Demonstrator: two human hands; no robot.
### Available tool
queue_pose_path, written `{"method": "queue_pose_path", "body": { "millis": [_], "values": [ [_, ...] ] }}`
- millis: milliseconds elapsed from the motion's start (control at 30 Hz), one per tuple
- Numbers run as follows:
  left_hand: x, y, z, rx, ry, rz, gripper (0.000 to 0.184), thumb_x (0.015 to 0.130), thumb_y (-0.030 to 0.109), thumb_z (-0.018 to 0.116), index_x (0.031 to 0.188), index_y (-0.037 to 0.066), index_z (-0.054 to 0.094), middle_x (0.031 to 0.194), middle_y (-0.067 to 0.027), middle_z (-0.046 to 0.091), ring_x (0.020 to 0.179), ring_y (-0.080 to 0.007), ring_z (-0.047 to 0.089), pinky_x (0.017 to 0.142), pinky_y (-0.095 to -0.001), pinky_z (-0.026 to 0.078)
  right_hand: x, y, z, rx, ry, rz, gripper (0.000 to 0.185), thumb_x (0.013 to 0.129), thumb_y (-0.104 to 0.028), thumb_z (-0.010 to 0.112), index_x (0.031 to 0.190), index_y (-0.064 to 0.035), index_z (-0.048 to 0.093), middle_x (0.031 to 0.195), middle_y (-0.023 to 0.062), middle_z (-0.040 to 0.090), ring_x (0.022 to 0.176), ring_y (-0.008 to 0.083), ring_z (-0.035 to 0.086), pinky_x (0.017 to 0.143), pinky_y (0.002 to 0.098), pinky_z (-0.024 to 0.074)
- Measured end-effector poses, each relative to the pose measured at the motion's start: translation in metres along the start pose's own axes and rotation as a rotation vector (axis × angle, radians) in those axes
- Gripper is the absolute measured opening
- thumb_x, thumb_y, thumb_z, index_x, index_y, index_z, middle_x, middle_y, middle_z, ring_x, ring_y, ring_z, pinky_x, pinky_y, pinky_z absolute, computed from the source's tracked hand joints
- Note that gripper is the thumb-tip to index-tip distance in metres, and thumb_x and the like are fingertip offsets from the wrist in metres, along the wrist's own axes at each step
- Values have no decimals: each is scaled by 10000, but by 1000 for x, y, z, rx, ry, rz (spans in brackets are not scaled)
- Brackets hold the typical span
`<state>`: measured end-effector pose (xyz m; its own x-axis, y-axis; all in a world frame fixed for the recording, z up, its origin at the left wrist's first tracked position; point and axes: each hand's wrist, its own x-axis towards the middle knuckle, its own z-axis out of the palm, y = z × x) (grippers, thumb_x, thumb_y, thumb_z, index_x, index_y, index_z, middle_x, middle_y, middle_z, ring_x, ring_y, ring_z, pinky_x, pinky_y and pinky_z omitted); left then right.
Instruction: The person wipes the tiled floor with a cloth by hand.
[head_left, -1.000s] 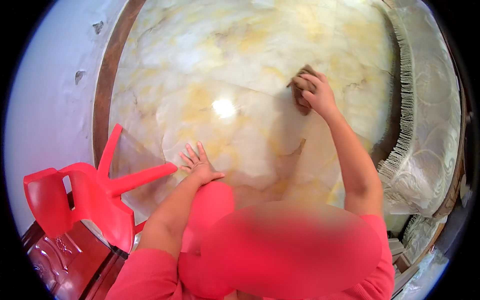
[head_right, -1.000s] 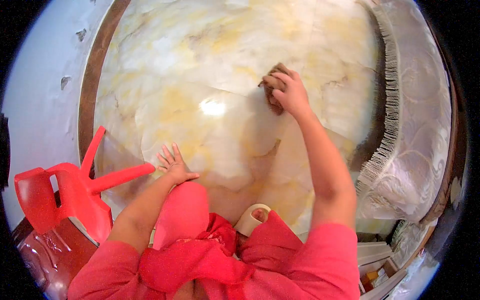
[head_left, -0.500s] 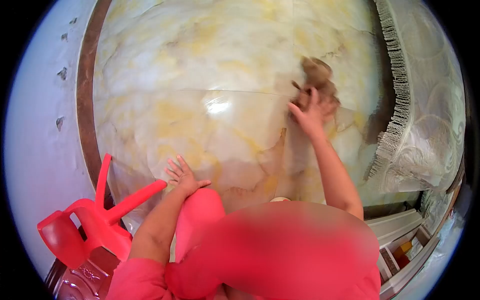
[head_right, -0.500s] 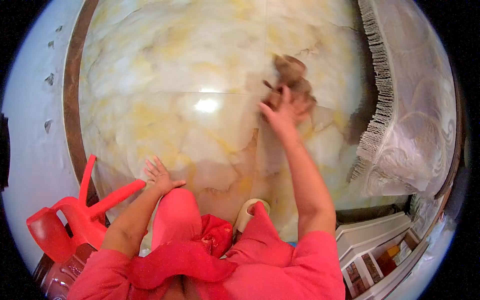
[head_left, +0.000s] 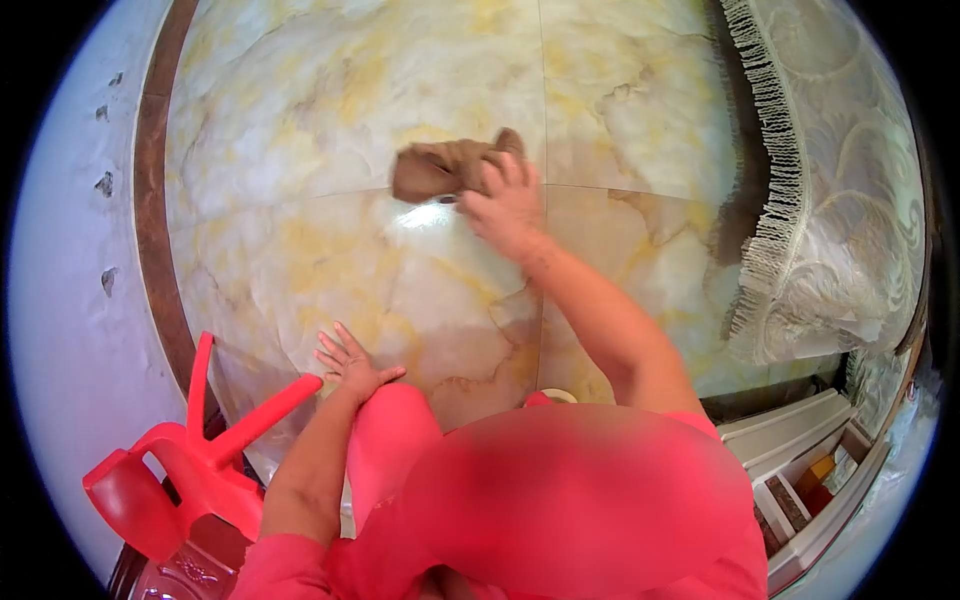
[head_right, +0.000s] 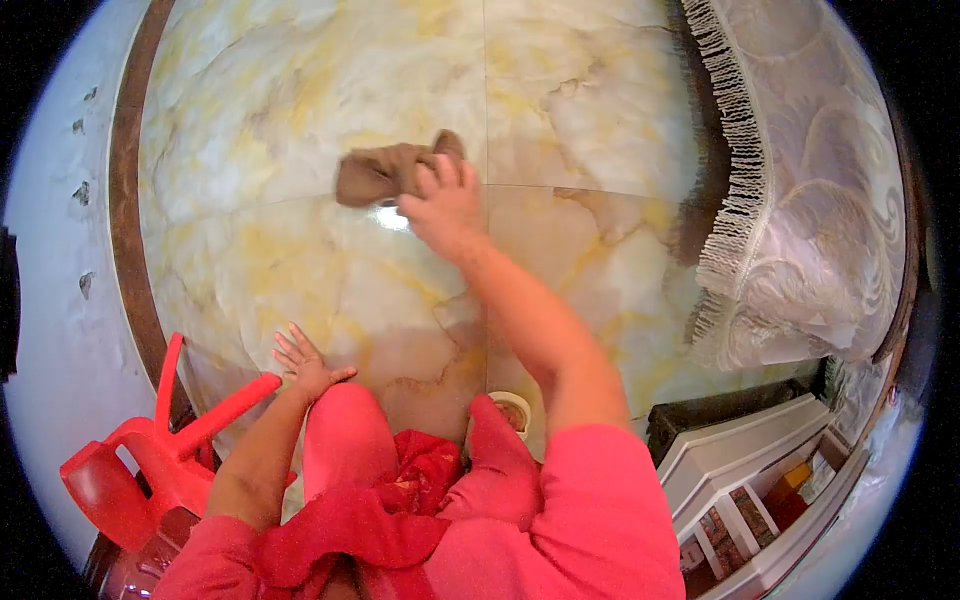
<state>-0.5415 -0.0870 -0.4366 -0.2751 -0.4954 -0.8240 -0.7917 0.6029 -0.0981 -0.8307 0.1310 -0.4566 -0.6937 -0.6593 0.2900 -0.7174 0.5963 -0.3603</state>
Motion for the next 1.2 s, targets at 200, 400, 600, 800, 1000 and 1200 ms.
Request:
{"method": "queue_pose_path", "body": {
  "millis": [200, 400, 600, 800, 1000, 1200],
  "values": [
    [-11, 10, -10, -3, -17, -2, 1462, 549, 509, 852, 1425, 179, -272, 1456, -264, -298, 1343, -514, -200, 1028, -692, 99, -79, 79, -66, -203, 68, 499, 222, 636, -283, 706, 787, -177, 583, 1129, 105, 503, 1155, 348, 395, 901, 510, 343],
    [1, 26, -37, -314, 251, 68, 1332, 593, 482, 835, 1477, 168, -111, 1489, -283, -175, 1376, -491, -89, 1104, -560, 123, -219, 112, -94, -347, 200, 1054, 433, 764, -470, 650, 1097, -193, 621, 1310, 190, 438, 1224, 382, 369, 968, 530, 332],
    [28, 127, -94, -644, 184, -192, 1391, 597, 569, 809, 1450, 151, -207, 1484, -282, -206, 1366, -498, -143, 1101, -573, 77, -185, 162, -127, -497, 208, 1815, 704, 803, -667, 490, 1383, -275, 420, 1434, 214, 330, 1267, 421, 325, 992, 588, 285],
    [37, 137, -99, -590, 112, -282, 1457, 577, 633, 790, 1407, 135, -298, 1463, -291, -256, 1346, -518, -183, 1085, -605, 57, -126, 292, -97, -156, 237, 1470, 664, 787, -595, 494, 1393, -348, 388, 1483, 154, 279, 1323, 435, 261, 985, 632, 271],
    [32, 142, -111, -556, 43, -315, 1442, 598, 593, 797, 1405, 129, -304, 1445, -274, -312, 1345, -502, -212, 1082, -619, 61, 40, 352, -11, -241, 156, 1177, 708, 749, -590, 538, 1401, -377, 361, 1522, 94, 205, 1357, 426, 186, 1026, 624, 216],
    [39, 139, -115, -495, 6, -322, 1467, 581, 606, 800, 1393, 106, -314, 1430, -318, -298, 1325, -541, -208, 1078, -621, 38, 242, 195, 17, -283, 2, 900, 668, 724, -490, 603, 1349, -336, 423, 1484, 58, 268, 1330, 400, 198, 1005, 609, 240]
  ]
}}
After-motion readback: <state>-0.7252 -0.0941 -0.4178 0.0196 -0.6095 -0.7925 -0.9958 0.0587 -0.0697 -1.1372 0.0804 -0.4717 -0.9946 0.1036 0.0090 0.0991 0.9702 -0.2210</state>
